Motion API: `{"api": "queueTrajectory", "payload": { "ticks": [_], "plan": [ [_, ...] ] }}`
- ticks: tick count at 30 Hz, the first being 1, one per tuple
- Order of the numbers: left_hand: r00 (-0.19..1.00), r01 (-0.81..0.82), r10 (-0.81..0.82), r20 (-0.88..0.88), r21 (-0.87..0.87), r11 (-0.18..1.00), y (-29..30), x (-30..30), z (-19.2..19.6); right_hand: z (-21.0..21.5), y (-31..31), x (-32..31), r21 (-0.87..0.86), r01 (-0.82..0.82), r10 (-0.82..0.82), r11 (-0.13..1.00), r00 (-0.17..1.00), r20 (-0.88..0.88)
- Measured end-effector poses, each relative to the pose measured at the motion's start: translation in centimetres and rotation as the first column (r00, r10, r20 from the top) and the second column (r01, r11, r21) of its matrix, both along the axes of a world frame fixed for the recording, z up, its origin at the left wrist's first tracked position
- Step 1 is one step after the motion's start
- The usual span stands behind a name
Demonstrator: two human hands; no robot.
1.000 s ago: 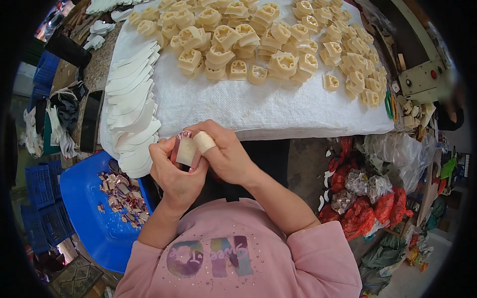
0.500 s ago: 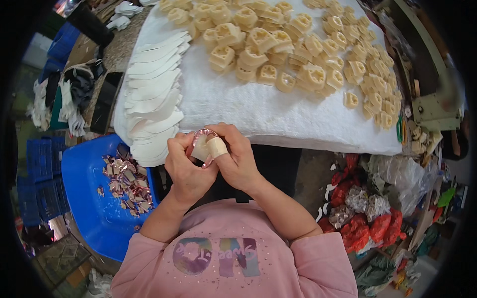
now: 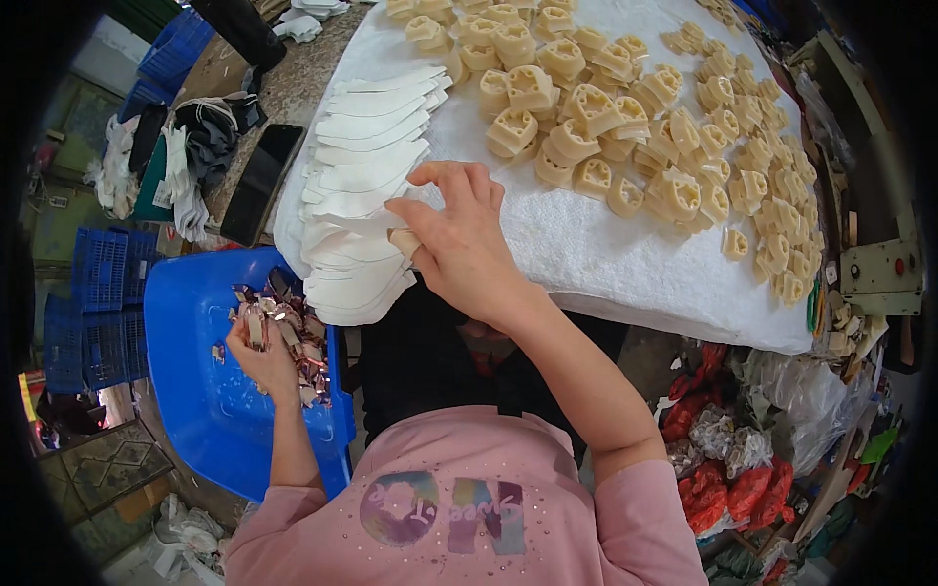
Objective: The recorder is assembling small shoe components by attaching white material strips to cream-colored plastic molds.
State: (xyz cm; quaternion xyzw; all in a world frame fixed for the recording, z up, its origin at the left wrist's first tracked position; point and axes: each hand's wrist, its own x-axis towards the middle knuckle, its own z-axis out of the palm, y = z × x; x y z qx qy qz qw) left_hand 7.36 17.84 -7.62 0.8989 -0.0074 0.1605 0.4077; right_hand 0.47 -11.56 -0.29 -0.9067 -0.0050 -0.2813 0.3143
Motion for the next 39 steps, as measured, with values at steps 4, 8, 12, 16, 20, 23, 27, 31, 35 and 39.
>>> {"api": "queueTrajectory", "payload": {
  "ticks": [4, 8, 12, 16, 20, 23, 27, 31, 35, 39],
  "plan": [
    [0.987, -0.14, 0.154, -0.047, 0.22, 0.965, 3.2, 0.3, -2.5, 0.6, 1.0, 1.2, -0.024, -0.007, 0.007, 1.0, 1.0, 0.004],
    [0.972, -0.202, 0.148, 0.184, 0.32, 0.926, -0.3, 0.5, 0.1, -0.7, 0.9, 1.8, -0.125, -0.023, 0.014, 0.992, 0.998, -0.067],
    [0.947, 0.165, -0.151, 0.282, -0.027, 0.986, -5.8, -0.5, 3.5, -0.4, -0.4, 0.1, 0.311, -0.096, 0.067, 0.946, 0.992, 0.104],
    [0.618, 0.743, -0.779, 0.108, -0.405, 0.533, -11.0, -2.9, 6.3, 1.4, -1.2, -3.3, 0.574, -0.114, 0.088, 0.811, 0.993, 0.072],
    [0.359, 0.836, -0.928, 0.098, -0.476, 0.273, -15.6, -5.0, 7.5, 1.9, -2.3, -5.8, 0.389, -0.217, 0.226, 0.896, 0.974, 0.023],
    [0.383, 0.849, -0.903, 0.194, -0.459, 0.262, -18.3, -5.3, 7.1, 1.1, -3.9, -7.5, 0.438, -0.075, 0.099, 0.896, 0.995, -0.032],
    [0.395, 0.552, -0.915, -0.083, -0.774, 0.309, -19.0, -5.6, 6.2, 0.2, -8.2, -9.1, 0.064, 0.404, -0.399, 0.913, 0.914, -0.069],
    [0.324, 0.458, -0.941, -0.099, -0.854, 0.247, -19.4, -5.9, 6.4, -1.6, -10.4, -8.4, -0.357, 0.621, -0.685, 0.697, 0.724, -0.078],
    [0.324, 0.423, -0.941, -0.094, -0.876, 0.233, -19.4, -6.0, 6.1, -1.9, -10.3, -8.0, -0.348, 0.632, -0.711, 0.693, 0.68, -0.179],
    [0.349, 0.316, -0.93, -0.115, -0.92, 0.233, -19.3, -6.0, 6.0, -2.6, -9.2, -9.2, -0.212, 0.644, -0.643, 0.735, 0.761, 0.085]
  ]
}}
